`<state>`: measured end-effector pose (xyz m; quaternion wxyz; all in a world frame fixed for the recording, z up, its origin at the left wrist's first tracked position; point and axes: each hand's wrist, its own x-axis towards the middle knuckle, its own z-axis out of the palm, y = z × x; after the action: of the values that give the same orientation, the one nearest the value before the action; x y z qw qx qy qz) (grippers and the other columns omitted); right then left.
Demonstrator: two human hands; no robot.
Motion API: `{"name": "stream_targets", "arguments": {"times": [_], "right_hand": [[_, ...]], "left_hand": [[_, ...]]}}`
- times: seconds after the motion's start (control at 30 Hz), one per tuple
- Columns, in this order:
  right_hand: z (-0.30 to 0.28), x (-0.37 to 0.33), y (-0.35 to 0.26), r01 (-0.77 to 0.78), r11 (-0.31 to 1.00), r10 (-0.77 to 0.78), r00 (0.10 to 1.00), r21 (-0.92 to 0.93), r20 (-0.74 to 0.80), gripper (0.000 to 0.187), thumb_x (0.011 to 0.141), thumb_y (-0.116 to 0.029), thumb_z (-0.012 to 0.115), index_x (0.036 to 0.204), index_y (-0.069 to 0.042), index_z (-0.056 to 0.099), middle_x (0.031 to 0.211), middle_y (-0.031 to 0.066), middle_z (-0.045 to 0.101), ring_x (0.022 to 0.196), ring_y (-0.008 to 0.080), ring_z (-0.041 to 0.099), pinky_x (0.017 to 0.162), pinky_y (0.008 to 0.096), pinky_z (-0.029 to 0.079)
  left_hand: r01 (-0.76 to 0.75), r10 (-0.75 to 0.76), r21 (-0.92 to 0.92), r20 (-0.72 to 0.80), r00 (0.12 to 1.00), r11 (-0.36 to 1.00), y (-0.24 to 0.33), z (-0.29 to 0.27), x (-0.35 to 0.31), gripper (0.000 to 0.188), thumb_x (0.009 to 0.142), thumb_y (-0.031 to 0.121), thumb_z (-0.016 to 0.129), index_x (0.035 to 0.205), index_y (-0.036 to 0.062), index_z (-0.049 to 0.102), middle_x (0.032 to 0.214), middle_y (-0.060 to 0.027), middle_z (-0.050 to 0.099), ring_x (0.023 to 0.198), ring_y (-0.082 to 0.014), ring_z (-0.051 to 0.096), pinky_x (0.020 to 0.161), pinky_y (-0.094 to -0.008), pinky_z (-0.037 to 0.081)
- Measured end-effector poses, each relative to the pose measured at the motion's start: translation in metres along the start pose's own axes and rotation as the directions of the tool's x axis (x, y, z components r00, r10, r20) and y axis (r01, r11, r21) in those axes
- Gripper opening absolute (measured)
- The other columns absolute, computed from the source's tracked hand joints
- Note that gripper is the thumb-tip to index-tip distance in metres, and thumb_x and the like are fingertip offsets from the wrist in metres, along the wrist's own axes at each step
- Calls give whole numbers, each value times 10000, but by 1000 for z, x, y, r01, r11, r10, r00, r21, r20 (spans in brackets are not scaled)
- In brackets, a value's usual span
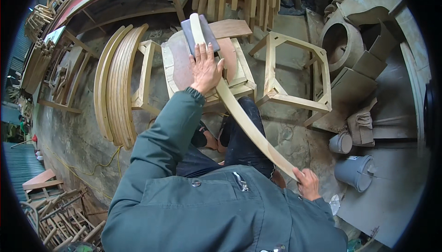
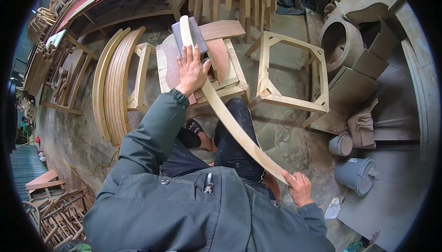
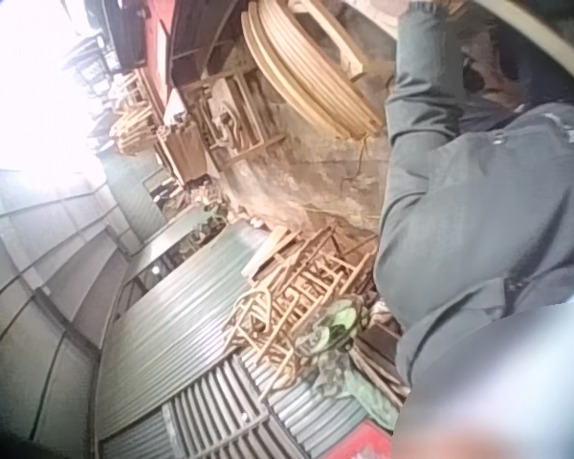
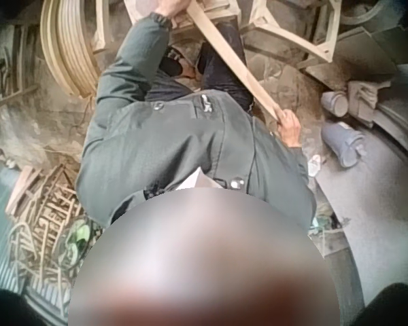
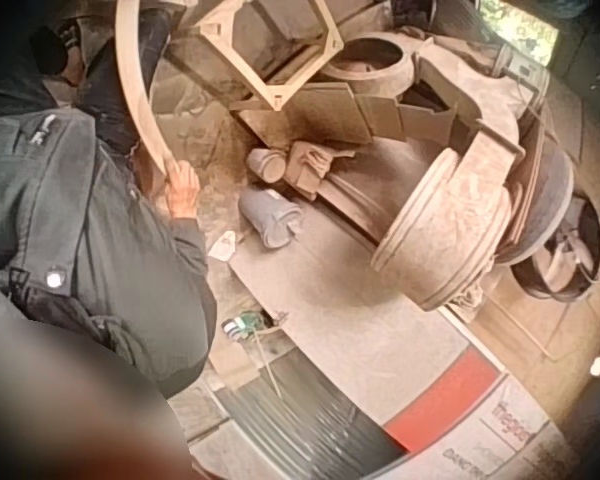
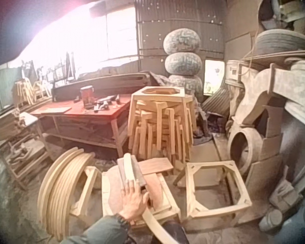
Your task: The recorder is sanding a curved wooden furniture part using a stationary belt sander.
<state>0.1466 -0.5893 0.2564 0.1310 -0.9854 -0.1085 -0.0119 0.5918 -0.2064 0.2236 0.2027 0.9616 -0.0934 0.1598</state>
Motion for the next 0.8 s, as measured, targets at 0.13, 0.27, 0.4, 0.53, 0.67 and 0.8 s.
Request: {"name": "stream_targets", "arguments": {"times": [0.13, 0.27, 0.4, 0.53, 0.67, 0.8], "right_hand": [[-27, -11, 15, -11, 999, 13, 999, -36, 50, 786, 717, 53, 714, 1405, -312, 608, 866, 88, 585, 758, 333, 625, 632, 461, 497], [-20, 32, 20, -25, 1000, 25, 998, -8, 58, 787, 737, 4, 724, 1423, -364, 611, 873, 57, 583, 764, 288, 630, 634, 424, 503], [6, 108, 13, -31, 996, 25, 997, 79, 72, 839, 708, 17, 716, 1447, -360, 595, 879, 49, 597, 766, 280, 643, 644, 418, 527], [27, 180, 7, -10, 993, 8, 1000, 117, 15, 857, 710, 17, 711, 1472, -351, 579, 890, 44, 609, 762, 274, 647, 650, 411, 543], [43, 248, -9, -9, 991, 13, 1000, 133, -26, 847, 750, 4, 696, 1507, -345, 551, 911, 43, 622, 786, 270, 661, 670, 409, 554], [53, 309, -33, -26, 993, 34, 997, 111, -73, 818, 795, -29, 701, 1524, -358, 532, 895, 46, 594, 787, 269, 655, 683, 415, 554]], "left_hand": [[24, -31, 48, 162, 986, 999, 11, 13, 18, 783, 1028, 444, 488, 1588, -71, 305, 1699, -261, 209, 1606, -410, 97, 1260, -630, 97], [22, -34, 107, 110, 993, 994, -11, 22, 59, 738, 1039, 398, 476, 1588, -64, 303, 1691, -249, 241, 1596, -399, 156, 1257, -631, 137], [-4, -13, 206, 81, 997, 978, -59, 31, 128, 703, 1038, 368, 473, 1598, -26, 310, 1677, -225, 297, 1578, -389, 227, 1249, -625, 192], [-2, -7, 148, 61, 998, 989, -100, 37, 196, 700, 1025, 340, 476, 1598, -24, 307, 1652, -230, 349, 1573, -384, 249, 1243, -619, 222], [57, -64, 136, 51, 997, 989, -133, 44, 266, 694, 1023, 327, 459, 1608, -11, 300, 1663, -220, 339, 1574, -375, 256, 1252, -603, 207], [134, -169, 301, 91, 981, 944, -168, 43, 321, 653, 1045, 331, 363, 1618, 25, 297, 1710, -170, 260, 1605, -352, 167, 1262, -614, 166]]}}
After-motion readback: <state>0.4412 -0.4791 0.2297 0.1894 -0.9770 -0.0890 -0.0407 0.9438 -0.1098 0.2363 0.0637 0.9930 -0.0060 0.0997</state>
